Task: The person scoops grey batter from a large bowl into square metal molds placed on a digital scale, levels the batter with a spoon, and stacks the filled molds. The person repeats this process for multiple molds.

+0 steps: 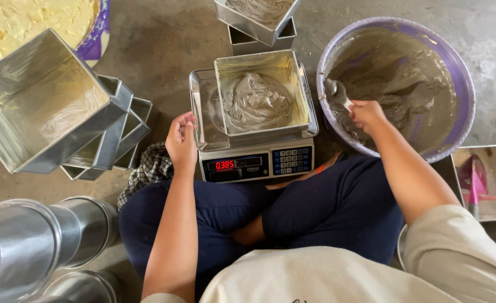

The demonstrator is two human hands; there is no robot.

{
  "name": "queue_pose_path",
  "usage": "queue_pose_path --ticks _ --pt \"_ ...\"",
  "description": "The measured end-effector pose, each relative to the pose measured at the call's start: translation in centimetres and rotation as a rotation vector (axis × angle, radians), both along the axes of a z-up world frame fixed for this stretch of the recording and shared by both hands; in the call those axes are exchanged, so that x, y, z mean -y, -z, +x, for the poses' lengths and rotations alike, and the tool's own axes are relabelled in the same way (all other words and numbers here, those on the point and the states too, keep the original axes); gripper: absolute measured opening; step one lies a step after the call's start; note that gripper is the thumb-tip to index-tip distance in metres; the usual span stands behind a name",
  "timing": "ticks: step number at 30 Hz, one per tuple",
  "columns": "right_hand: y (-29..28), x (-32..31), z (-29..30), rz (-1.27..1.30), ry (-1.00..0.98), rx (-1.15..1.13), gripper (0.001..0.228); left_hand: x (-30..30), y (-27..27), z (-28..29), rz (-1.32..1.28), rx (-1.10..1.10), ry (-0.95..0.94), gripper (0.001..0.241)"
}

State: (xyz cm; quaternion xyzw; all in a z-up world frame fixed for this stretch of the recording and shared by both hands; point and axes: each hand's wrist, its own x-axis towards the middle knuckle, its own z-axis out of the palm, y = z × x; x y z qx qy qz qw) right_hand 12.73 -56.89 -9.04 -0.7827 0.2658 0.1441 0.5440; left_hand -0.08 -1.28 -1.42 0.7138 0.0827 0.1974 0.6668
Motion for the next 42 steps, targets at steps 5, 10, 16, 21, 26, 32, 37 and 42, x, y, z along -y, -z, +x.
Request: queue_pose_path --ticks 5,10,16,21,26,32,37,42 --pt "-8.1 -1.4 -3.2 0.481 0.123 0.060 0.036 -0.1 -0.2 -0.4 0.000 -0.014 -0.028 0.022" --pt "-14.6 -10.3 -7.1 0.398 0.104 0.342 0.037 0.5 -0.4 -0.3 -0.003 -0.001 -0.006 0.020" --pt "-14.2 -19.2 -10.6 -0.743 -0.374 0.867 0.025 0.1 -0.7 -0.9 -0.004 0.008 -0.016 0.022" --pt "-15.5 -22.1 -9.8 0.223 -0.086 0.325 0.038 -0.1 -0.7 -1.5 0.012 0.009 -0.048 0.022" --pt "-18.7 -14.9 -8.6 0.619 0.144 0.241 0.032 -0.2 -0.9 -1.4 0.007 -0.028 -0.065 0.022" --pt "-13.0 1.3 -8.6 -0.097 -0.119 0.220 0.033 -0.4 0.4 -1.2 -0.076 0.070 -0.014 0.023" --pt "-8.6 5.8 -9.6 -1.344 -0.315 -0.149 0.029 -0.6 0.7 -0.8 -0.040 0.042 -0.046 0.024" --pt "-10.2 4.9 -10.4 -1.255 -0.353 -0.036 0.025 -0.6 0.4 -1.5 0.012 0.056 -0.054 0.024"
